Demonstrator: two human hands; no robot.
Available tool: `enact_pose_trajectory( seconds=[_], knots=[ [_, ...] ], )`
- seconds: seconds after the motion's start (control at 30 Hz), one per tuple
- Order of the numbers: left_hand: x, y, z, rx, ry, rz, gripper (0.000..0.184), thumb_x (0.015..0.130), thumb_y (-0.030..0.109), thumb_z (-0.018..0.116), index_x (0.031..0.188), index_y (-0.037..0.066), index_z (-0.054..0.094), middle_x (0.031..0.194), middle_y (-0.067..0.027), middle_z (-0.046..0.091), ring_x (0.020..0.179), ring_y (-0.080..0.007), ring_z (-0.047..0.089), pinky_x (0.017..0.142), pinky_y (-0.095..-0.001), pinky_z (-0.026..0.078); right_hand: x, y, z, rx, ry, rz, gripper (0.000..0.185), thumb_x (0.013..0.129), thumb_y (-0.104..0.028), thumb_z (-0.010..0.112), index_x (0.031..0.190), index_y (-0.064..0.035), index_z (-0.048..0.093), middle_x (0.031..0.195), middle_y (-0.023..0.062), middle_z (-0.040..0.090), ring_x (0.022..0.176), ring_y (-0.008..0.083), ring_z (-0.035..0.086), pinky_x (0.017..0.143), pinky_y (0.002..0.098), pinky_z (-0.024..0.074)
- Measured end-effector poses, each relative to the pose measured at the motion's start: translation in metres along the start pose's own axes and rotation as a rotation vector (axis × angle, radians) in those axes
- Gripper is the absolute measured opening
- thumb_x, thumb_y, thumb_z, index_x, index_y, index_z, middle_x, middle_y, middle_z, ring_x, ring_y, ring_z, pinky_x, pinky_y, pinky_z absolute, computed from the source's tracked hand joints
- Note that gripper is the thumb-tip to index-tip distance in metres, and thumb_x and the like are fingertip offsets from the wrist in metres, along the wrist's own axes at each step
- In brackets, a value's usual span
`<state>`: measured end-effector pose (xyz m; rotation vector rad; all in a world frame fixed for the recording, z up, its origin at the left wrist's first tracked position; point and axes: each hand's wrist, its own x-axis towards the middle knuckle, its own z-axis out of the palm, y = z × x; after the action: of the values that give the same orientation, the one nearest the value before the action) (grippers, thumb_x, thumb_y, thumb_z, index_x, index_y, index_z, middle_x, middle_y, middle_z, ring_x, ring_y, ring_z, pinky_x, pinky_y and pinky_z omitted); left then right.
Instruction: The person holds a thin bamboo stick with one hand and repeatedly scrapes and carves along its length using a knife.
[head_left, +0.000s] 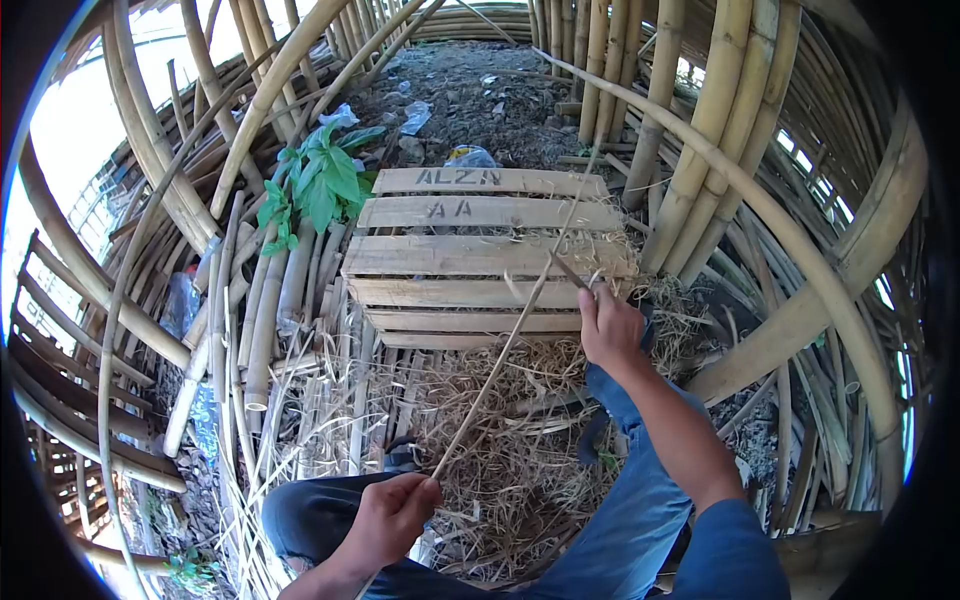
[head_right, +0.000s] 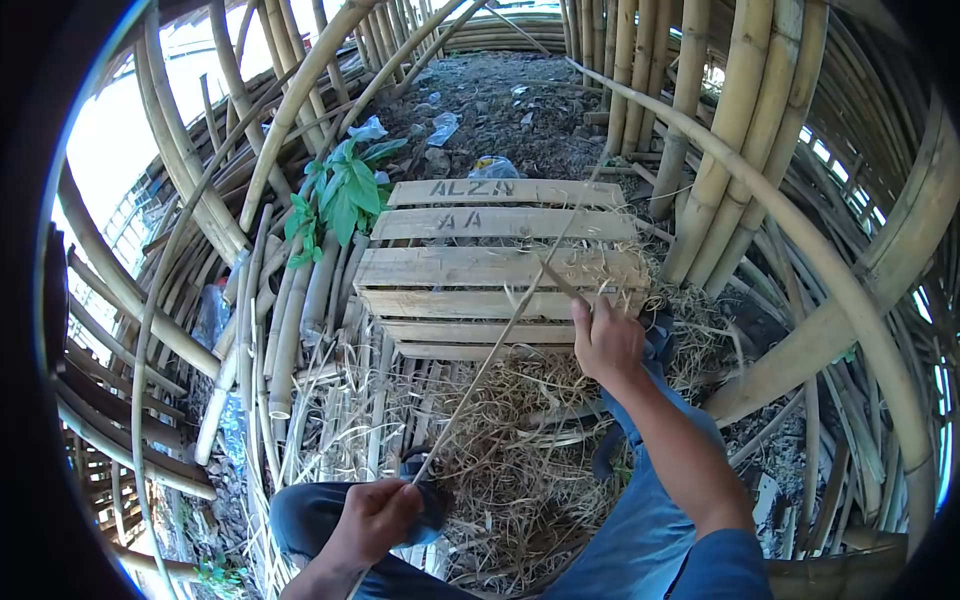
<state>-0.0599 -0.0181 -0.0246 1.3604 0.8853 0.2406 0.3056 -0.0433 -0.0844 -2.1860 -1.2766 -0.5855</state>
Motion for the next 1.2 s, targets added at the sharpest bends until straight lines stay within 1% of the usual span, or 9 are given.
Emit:
enact_pose_trajectory(
  seconds=[0.2,0.3,0.37,0.4,0.77,0.97,1.03,1.1,1.2],
  knots=[
    [0.006,0.001,-0.002,-0.032,0.004,-0.034,0.027,0.097,0.019,0.049,0.082,0.000,0.060,0.062,0.0051,0.048,0.052,-0.0007,0.037,0.046,-0.0190,0.029,-0.003,0.003,0.002,0.265,0.009,0.214,0.056,0.096,-0.050,0.034,0.075,-0.0025,0.054,0.053,0.0162,0.053,0.048,0.0350,0.054,0.050,0.0475,0.0409],
    [0.010,0.001,-0.002,-0.148,-0.010,-0.010,0.026,0.097,0.020,0.048,0.083,0.001,0.058,0.061,0.0050,0.047,0.050,-0.0011,0.036,0.044,-0.0186,0.028,-0.007,0.008,0.008,0.778,-0.140,0.448,0.060,0.095,-0.057,0.031,0.076,-0.0037,0.053,0.051,0.0058,0.045,0.039,0.0216,0.043,0.040,0.0382,0.0332],
    [0.011,0.009,-0.001,-0.275,0.107,-0.055,0.025,0.097,0.020,0.049,0.083,0.001,0.055,0.055,0.0059,0.036,0.042,-0.0025,0.028,0.039,-0.0203,0.022,0.000,-0.010,-0.017,1.878,-0.591,0.954,0.061,0.092,-0.062,0.031,0.080,-0.0062,0.052,0.053,-0.0013,0.036,0.040,0.0104,0.030,0.036,0.0264,0.0236],
    [0.011,0.012,-0.003,-0.266,0.139,-0.035,0.025,0.098,0.019,0.047,0.083,0.001,0.055,0.055,0.0049,0.037,0.042,-0.0029,0.028,0.039,-0.0200,0.022,0.000,-0.017,-0.022,1.914,-0.610,0.914,0.060,0.091,-0.063,0.031,0.084,-0.0080,0.052,0.055,-0.0024,0.036,0.041,0.0075,0.028,0.036,0.0213,0.0201],
    [0.024,0.032,-0.001,-0.330,0.209,0.104,0.025,0.098,0.019,0.044,0.084,0.001,0.055,0.055,0.0039,0.037,0.044,-0.0033,0.026,0.039,-0.0202,0.020,-0.016,-0.037,0.003,1.421,-0.755,0.954,0.033,0.097,-0.035,0.043,0.086,-0.0053,0.050,0.060,-0.0016,0.038,0.042,0.0075,0.031,0.036,0.0235,0.0231],
    [0.025,0.034,0.001,-0.338,0.175,0.083,0.025,0.099,0.020,0.045,0.086,0.000,0.055,0.056,0.0041,0.037,0.043,-0.0031,0.025,0.039,-0.0204,0.019,-0.085,-0.061,0.050,1.153,-0.789,1.663,0.024,0.097,-0.027,0.044,0.080,-0.0105,0.045,0.055,-0.0047,0.033,0.040,0.0066,0.027,0.034,0.0231,0.0185],
    [0.026,0.034,-0.002,-0.348,0.178,0.094,0.025,0.099,0.020,0.045,0.087,0.000,0.055,0.056,0.0042,0.037,0.043,-0.0031,0.025,0.039,-0.0206,0.019,-0.104,-0.080,0.059,1.079,-0.850,1.627,0.020,0.094,-0.021,0.046,0.077,-0.0119,0.045,0.052,-0.0040,0.031,0.037,0.0096,0.027,0.034,0.0263,0.0182],
    [0.028,0.033,-0.004,-0.348,0.172,0.070,0.025,0.098,0.021,0.046,0.087,0.000,0.055,0.056,0.0043,0.036,0.044,-0.0031,0.025,0.039,-0.0207,0.019,-0.115,-0.037,0.194,0.964,-0.342,1.488,0.025,0.089,-0.024,0.054,0.074,-0.0071,0.045,0.053,0.0018,0.039,0.039,0.0138,0.036,0.036,0.0345,0.0251],
    [0.028,0.032,-0.002,-0.367,0.178,0.056,0.025,0.098,0.021,0.046,0.087,0.000,0.055,0.056,0.0044,0.036,0.043,-0.0032,0.026,0.039,-0.0207,0.020,-0.028,-0.030,0.145,1.131,-0.704,1.370,0.028,0.086,-0.026,0.050,0.065,-0.0130,0.038,0.048,-0.0050,0.024,0.035,0.0101,0.021,0.034,0.0273,0.0145]
  ],
)
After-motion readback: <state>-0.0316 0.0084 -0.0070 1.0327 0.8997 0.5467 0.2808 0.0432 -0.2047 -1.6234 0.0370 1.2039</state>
